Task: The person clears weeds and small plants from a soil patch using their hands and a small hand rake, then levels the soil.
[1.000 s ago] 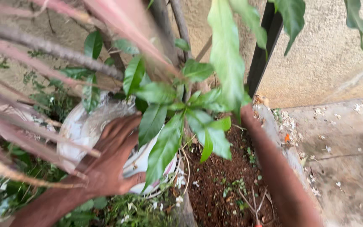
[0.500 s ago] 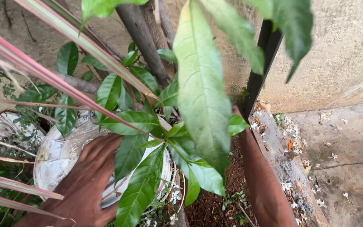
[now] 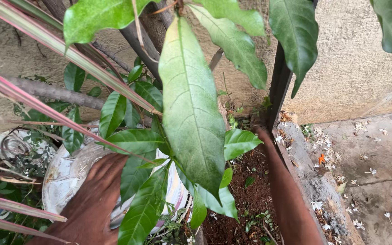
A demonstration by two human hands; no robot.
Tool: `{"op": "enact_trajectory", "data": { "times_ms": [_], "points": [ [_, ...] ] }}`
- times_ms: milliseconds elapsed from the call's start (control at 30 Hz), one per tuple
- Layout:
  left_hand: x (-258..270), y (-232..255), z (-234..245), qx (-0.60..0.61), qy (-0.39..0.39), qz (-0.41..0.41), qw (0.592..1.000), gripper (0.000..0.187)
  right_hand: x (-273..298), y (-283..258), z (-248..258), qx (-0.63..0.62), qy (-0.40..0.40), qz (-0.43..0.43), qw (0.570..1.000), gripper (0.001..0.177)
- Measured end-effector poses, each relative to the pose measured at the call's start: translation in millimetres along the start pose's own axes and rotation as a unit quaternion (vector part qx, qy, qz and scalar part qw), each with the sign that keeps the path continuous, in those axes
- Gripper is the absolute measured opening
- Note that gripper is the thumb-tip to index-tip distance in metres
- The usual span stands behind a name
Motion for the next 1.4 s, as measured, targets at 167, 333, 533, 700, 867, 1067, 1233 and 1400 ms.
{"op": "enact_trajectory", "data": {
  "times_ms": [167, 333, 533, 700, 867, 1067, 1233, 1400],
  "points": [
    [2, -2, -3, -0.010, 0.001, -0.003, 1.000, 0.105, 53, -21, -12, 0.048, -0.027, -0.016, 0.998, 0.043],
    [8, -9, -9, -0.029, -0.001, -0.011, 1.000, 0.103, 56, -51, -30, 0.086, 0.046, -0.012, 0.995, 0.067],
    [13, -14, -14, -0.009, -0.010, 0.015, 1.000, 0.108, 9, -19, -27, 0.202, 0.317, 0.148, 0.915, 0.056],
    [26, -31, -30, -0.017, -0.047, 0.036, 0.998, 0.107, 26, -13, -25, 0.233, 0.361, 0.197, 0.882, 0.048],
    [42, -36, -42, -0.048, 0.007, -0.004, 0.999, 0.099, 62, -47, -51, 0.127, 0.295, 0.135, 0.937, 0.057],
    [39, -44, -41, -0.072, -0.019, -0.025, 0.997, 0.111, 1, -14, -30, 0.218, 0.367, 0.194, 0.883, 0.055],
    [34, -41, -38, -0.027, -0.071, 0.008, 0.997, 0.112, -18, 7, -7, 0.379, 0.351, 0.331, 0.790, 0.067],
    [33, -30, -33, -0.055, -0.020, -0.007, 0.998, 0.105, -11, 13, 9, 0.395, 0.302, 0.281, 0.821, 0.055]
  ]
}}
Point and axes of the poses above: each hand's wrist, its own x-axis away from the middle knuckle, its own z-axis out of the back of the hand, y = z × x, the point moved 1 cm from there along -x, towards the middle knuckle, and after that the axes turned 9 degrees about -z, right-handed, at the moved point
